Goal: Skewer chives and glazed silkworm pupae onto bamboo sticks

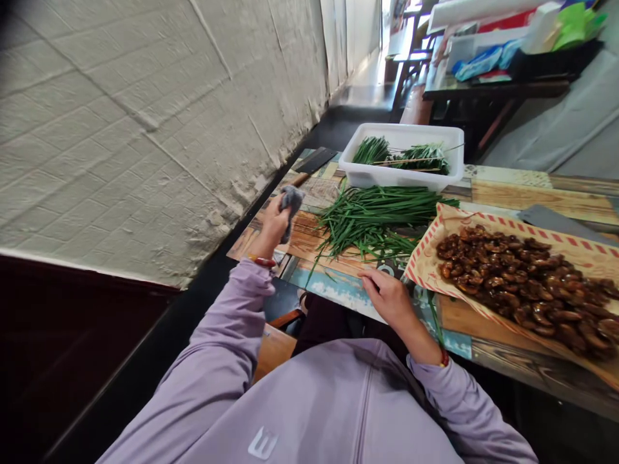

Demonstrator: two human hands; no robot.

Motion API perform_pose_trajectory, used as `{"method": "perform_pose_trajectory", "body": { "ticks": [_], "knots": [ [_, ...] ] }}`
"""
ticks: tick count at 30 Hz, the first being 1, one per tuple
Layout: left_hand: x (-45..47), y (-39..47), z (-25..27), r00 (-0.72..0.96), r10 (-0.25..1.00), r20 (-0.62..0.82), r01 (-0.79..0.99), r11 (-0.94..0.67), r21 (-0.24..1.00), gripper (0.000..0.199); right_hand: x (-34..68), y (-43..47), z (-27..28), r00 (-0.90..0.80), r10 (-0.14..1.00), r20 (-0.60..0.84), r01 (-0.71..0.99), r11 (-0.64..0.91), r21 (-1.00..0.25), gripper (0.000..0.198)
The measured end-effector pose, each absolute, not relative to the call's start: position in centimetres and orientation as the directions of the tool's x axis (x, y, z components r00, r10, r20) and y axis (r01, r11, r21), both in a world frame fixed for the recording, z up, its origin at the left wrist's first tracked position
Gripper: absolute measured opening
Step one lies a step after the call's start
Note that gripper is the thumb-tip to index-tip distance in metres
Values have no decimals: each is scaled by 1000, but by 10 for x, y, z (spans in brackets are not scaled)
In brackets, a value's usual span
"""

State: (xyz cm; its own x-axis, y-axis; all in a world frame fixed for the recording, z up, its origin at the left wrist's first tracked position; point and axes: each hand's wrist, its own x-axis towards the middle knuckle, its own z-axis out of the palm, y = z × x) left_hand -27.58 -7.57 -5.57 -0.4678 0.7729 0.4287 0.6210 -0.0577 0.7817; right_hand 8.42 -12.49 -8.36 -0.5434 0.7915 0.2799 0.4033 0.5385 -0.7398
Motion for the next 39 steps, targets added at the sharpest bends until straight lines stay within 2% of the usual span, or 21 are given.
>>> {"method": "perform_pose_trajectory", "body": {
  "ticks": [1, 3, 6, 8, 10, 16, 19, 22, 29, 33, 36, 39],
  "knots": [
    [-288, -96, -55, -482, 786, 386, 692, 72, 718, 39, 84, -125, -84, -545, 792, 274, 407, 536, -740, 29],
    [-296, -135, -59, -523, 782, 338, 699, 168, 695, 40, 84, -126, -84, -549, 790, 273, 406, 538, -739, 30],
    [-267, -172, -75, -551, 771, 320, 706, 226, 671, 49, 84, -126, -83, -554, 781, 289, 392, 551, -736, 29],
    [-229, -179, -86, -513, 803, 304, 754, 252, 607, 54, 85, -127, -82, -559, 773, 300, 381, 561, -735, 29],
    [-187, -176, -92, -499, 826, 264, 756, 266, 598, 57, 85, -127, -81, -570, 763, 304, 367, 567, -737, 29],
    [-95, -124, -95, -368, 878, 306, 709, 52, 703, 63, 86, -125, -84, -516, 796, 316, 345, 531, -774, 29],
    [-69, -96, -94, -357, 890, 284, 659, 24, 752, 65, 87, -124, -86, -457, 826, 329, 357, 510, -782, 28],
    [-59, -77, -93, -394, 879, 267, 609, 32, 793, 65, 85, -122, -88, -495, 788, 366, 380, 576, -724, 27],
    [-101, -102, -77, -388, 874, 291, 527, -48, 848, 52, 85, -130, -70, -688, 573, 446, 243, 761, -602, 23],
    [-150, -132, -82, -480, 803, 352, 541, -45, 840, 46, 96, -140, -59, -795, 455, 401, 173, 804, -568, 24],
    [-169, -133, -89, -444, 822, 356, 598, -24, 801, 48, 101, -133, -65, -812, 461, 356, 202, 796, -571, 24],
    [-161, -111, -93, -312, 874, 371, 642, -94, 761, 50, 90, -109, -77, -763, 548, 343, 293, 766, -572, 30]
  ]
}}
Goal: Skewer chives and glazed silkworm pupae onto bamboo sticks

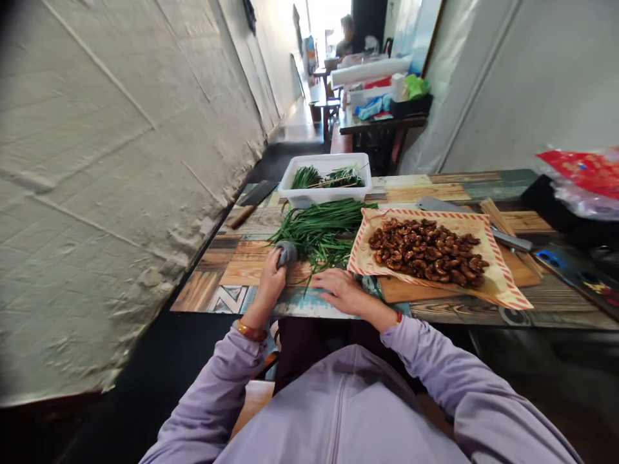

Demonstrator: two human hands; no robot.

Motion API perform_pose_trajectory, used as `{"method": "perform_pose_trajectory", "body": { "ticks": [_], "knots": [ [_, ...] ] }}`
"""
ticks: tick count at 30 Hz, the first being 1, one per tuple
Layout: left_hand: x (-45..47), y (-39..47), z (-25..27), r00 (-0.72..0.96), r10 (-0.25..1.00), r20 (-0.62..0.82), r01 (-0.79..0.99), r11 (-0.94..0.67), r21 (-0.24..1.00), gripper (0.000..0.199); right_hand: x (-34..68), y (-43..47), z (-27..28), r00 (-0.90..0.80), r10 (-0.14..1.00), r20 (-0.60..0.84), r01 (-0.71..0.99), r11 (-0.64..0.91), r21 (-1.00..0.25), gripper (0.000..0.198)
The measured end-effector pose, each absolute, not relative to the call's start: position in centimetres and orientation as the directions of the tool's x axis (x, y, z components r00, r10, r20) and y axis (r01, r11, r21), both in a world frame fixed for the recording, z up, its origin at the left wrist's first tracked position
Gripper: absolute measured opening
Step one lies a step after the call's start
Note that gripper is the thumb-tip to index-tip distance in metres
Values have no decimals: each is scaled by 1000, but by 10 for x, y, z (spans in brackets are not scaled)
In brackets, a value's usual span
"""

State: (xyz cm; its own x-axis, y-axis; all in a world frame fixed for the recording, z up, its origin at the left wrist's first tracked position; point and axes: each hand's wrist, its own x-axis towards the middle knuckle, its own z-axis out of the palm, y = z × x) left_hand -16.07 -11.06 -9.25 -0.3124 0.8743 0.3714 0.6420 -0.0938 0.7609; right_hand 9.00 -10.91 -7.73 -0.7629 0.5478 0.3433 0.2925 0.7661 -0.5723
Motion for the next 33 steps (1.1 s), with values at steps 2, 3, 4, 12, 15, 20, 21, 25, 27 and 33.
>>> {"method": "perform_pose_trajectory", "body": {
  "ticks": [2, 3, 4, 12, 15, 20, 21, 25, 27, 33],
  "knots": [
    [-147, -88, -93, -250, 890, 380, 647, -138, 750, 52, 75, -89, -83, -704, 628, 331, 384, 729, -566, 33],
    [-141, -76, -92, -237, 893, 382, 647, -148, 748, 53, 67, -79, -84, -671, 667, 323, 444, 711, -545, 35],
    [-135, -64, -92, -231, 894, 384, 647, -154, 747, 54, 59, -70, -84, -639, 703, 312, 504, 689, -521, 38],
    [-129, -10, -93, -246, 886, 393, 658, -145, 739, 58, 16, -24, -78, -482, 823, 301, 682, 568, -461, 38],
    [-135, -13, -91, -254, 875, 413, 665, -151, 731, 58, 13, -21, -74, -452, 837, 308, 706, 546, -451, 34],
    [-145, -43, -87, -308, 825, 474, 670, -165, 724, 55, 19, -38, -62, -464, 824, 326, 703, 566, -431, 27],
    [-146, -51, -86, -326, 807, 492, 677, -164, 718, 53, 21, -43, -59, -465, 823, 326, 703, 567, -429, 28],
    [-153, -84, -78, -405, 732, 548, 714, -121, 690, 47, 31, -64, -49, -458, 818, 349, 691, 574, -438, 31],
    [-157, -101, -74, -429, 718, 548, 719, -96, 688, 47, 42, -80, -49, -491, 770, 408, 612, 638, -467, 31],
    [-157, -150, -73, -337, 778, 530, 753, -115, 648, 51, 108, -134, -64, -729, 526, 439, 237, 795, -559, 27]
  ]
}}
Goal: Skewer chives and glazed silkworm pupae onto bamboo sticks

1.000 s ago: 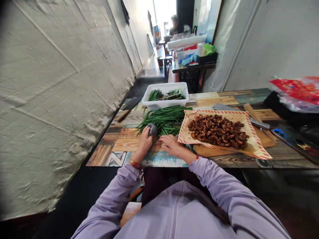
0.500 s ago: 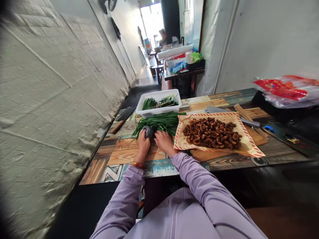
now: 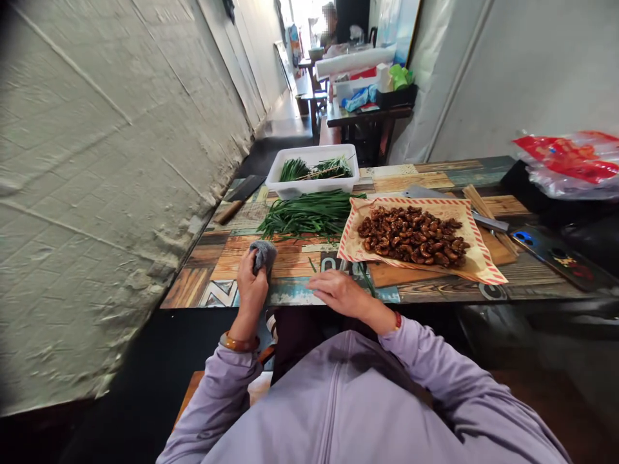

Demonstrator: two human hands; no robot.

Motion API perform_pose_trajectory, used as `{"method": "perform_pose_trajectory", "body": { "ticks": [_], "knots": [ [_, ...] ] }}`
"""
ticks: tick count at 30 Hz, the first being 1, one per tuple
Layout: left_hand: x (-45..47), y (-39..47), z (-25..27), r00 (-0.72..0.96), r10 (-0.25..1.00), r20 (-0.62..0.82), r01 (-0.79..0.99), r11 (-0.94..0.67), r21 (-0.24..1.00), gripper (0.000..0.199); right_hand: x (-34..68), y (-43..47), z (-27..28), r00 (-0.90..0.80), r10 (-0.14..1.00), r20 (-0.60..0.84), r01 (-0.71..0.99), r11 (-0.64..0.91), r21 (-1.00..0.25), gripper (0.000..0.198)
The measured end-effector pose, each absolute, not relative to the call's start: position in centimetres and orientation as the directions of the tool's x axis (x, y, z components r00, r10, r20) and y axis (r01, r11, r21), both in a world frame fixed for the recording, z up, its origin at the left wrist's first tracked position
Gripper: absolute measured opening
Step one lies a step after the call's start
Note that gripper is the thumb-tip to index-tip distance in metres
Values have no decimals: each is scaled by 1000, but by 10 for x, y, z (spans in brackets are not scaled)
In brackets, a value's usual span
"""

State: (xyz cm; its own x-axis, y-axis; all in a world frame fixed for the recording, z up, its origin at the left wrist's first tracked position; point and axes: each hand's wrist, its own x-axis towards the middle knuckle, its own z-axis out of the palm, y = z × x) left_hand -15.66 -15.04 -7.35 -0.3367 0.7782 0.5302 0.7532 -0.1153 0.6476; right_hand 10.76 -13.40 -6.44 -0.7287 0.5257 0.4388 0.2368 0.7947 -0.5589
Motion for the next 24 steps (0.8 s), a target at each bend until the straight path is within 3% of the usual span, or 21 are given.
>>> {"method": "perform_pose_trajectory", "body": {
  "ticks": [3, 7, 10, 13, 19, 24],
  "knots": [
    [-136, -158, -78, -70, 878, 473, 744, -270, 611, 57, 127, -136, -71, -763, 515, 391, 232, 782, -578, 27],
    [-104, -137, -79, 222, 889, 399, 701, -431, 569, 65, 116, -112, -73, -693, 625, 358, 424, 756, -499, 26],
    [-96, -107, -75, 276, 878, 392, 700, -463, 543, 60, 99, -97, -72, -575, 739, 352, 598, 673, -436, 26],
    [-100, -68, -70, 316, 867, 386, 700, -487, 522, 53, 92, -92, -72, -485, 779, 398, 660, 625, -417, 34],
    [-89, 4, -65, 259, 888, 380, 880, -379, 285, 46, 99, -94, -72, -493, 693, 527, 585, 712, -389, 26],
    [-70, 15, -61, 184, 893, 411, 915, -309, 261, 44, 113, -109, -67, -480, 676, 559, 529, 732, -431, 25]
  ]
}}
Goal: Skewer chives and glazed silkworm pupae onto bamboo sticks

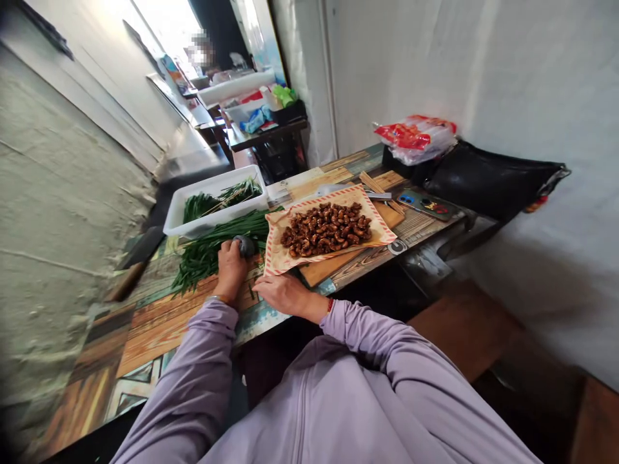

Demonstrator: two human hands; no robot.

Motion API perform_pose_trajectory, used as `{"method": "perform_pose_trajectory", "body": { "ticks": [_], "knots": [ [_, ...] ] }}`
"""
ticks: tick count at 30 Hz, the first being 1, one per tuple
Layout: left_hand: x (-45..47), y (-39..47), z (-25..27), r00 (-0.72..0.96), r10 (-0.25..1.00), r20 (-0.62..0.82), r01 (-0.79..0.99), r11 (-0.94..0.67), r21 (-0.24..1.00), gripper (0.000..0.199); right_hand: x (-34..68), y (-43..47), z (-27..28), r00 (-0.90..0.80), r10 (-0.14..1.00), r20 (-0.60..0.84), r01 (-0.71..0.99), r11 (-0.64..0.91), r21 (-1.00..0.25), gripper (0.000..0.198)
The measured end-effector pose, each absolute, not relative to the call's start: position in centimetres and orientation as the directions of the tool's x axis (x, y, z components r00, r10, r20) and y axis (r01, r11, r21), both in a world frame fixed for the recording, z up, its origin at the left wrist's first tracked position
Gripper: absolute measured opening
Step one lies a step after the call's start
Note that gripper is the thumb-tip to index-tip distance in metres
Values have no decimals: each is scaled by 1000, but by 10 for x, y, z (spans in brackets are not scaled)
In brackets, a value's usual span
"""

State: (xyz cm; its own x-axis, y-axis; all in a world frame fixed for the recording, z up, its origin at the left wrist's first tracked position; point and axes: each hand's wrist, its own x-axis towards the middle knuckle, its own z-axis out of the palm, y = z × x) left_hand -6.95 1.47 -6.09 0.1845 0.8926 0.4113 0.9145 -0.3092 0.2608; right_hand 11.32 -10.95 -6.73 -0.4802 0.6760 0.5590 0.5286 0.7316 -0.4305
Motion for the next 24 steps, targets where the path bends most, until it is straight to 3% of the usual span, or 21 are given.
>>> {"method": "perform_pose_trajectory", "body": {
  "ticks": [5, 9, 12, 16, 19, 21, 24],
  "knots": [
    [-81, -21, -60, 252, 860, 443, 870, -402, 285, 48, 137, -134, -68, -514, 662, 545, 457, 749, -479, 21],
    [-89, -67, -56, 162, 842, 515, 853, -381, 355, 49, 146, -144, -70, -519, 659, 545, 432, 752, -498, 22],
    [-77, -98, -54, 20, 842, 539, 808, -331, 487, 41, 144, -145, -74, -506, 666, 548, 484, 745, -459, 21],
    [-40, -116, -56, -42, 941, 335, 624, -237, 745, 43, 141, -152, -77, -451, 672, 588, 465, 739, -488, 23],
    [-12, -111, -53, -46, 987, 154, 417, -121, 901, 51, 157, -167, -69, -309, 741, 597, 324, 672, -666, 26],
    [4, -103, -48, -66, 996, 66, 253, -48, 966, 56, 187, -178, -59, -167, 835, 525, 251, 551, -796, 25],
    [22, -89, -42, -41, 999, -7, 24, 8, 1000, 53, 260, -179, -46, 185, 869, 459, 295, 397, -869, 23]
  ]
}}
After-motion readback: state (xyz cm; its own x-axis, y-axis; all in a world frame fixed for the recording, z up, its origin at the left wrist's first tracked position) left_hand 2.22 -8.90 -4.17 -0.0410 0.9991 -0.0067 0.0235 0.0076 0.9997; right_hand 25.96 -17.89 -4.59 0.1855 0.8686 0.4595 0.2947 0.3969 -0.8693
